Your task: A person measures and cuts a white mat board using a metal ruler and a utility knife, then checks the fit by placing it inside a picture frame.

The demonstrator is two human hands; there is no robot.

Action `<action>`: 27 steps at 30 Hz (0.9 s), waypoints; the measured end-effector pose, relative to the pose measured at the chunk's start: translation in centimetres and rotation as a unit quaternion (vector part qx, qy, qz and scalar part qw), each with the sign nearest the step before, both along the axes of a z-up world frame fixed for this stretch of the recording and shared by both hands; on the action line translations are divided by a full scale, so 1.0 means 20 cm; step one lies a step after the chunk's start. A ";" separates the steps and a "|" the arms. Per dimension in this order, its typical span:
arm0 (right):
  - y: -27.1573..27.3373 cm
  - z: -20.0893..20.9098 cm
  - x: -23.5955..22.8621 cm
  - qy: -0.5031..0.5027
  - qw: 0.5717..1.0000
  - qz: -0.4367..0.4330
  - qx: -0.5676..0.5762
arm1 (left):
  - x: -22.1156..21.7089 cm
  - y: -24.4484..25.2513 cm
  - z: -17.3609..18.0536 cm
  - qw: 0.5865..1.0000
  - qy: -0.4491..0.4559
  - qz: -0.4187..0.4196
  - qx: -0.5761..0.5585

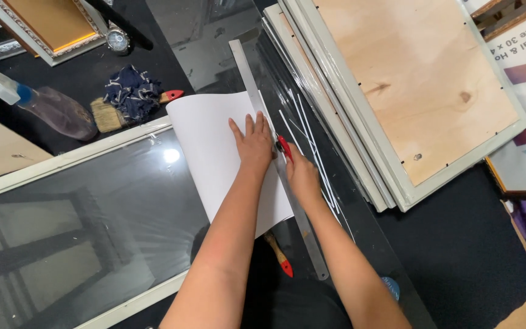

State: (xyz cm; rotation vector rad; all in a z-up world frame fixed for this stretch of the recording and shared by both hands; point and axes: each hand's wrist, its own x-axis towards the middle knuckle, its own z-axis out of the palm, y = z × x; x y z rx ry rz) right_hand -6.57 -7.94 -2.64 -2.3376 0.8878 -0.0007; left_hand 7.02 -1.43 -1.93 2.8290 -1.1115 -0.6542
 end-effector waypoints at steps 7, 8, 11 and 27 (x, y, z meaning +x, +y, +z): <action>0.11 0.03 -0.27 0.018 1.000 -0.012 -0.010 | 0.01 -0.03 -0.13 1.000 0.010 -0.002 -0.007; 0.11 0.03 -0.28 0.014 1.000 -0.012 -0.010 | 0.00 -0.03 -0.14 1.000 -0.006 -0.006 -0.014; 0.11 0.01 -0.30 0.012 1.000 -0.012 -0.013 | -0.04 -0.01 -0.16 0.999 -0.034 -0.012 -0.030; 0.10 -0.05 -0.31 0.007 0.999 -0.007 -0.036 | -0.25 0.11 0.31 0.993 -0.068 -0.091 0.041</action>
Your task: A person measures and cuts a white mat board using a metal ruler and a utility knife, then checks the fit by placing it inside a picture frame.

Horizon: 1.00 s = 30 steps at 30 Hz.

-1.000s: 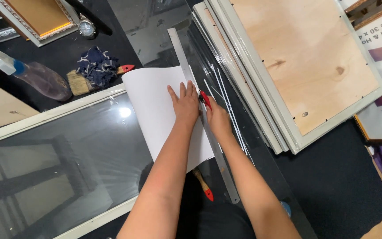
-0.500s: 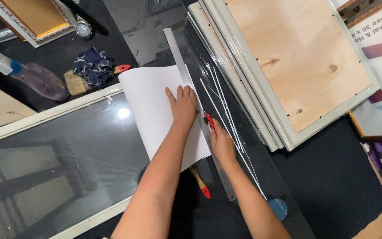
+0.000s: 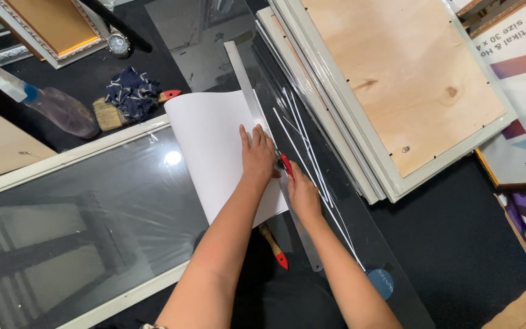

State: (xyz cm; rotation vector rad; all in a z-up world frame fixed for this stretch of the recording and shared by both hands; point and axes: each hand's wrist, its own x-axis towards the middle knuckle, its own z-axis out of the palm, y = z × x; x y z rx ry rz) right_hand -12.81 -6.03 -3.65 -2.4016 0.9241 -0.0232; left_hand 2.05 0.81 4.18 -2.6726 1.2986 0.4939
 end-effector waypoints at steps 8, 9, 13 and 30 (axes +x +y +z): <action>0.08 0.10 -0.14 0.016 1.000 -0.006 0.008 | 0.01 -0.08 -0.17 1.000 -0.004 -0.006 0.026; 0.09 0.10 -0.17 0.022 1.000 -0.008 0.019 | 0.01 -0.08 -0.19 1.000 0.001 -0.007 0.027; 0.14 0.12 -0.32 0.033 0.999 -0.014 0.030 | 0.02 -0.10 -0.30 0.999 0.009 -0.009 0.039; 0.23 0.15 -0.72 -0.003 0.998 0.021 -0.052 | 0.04 -0.12 -0.54 0.997 -0.052 -0.024 -0.047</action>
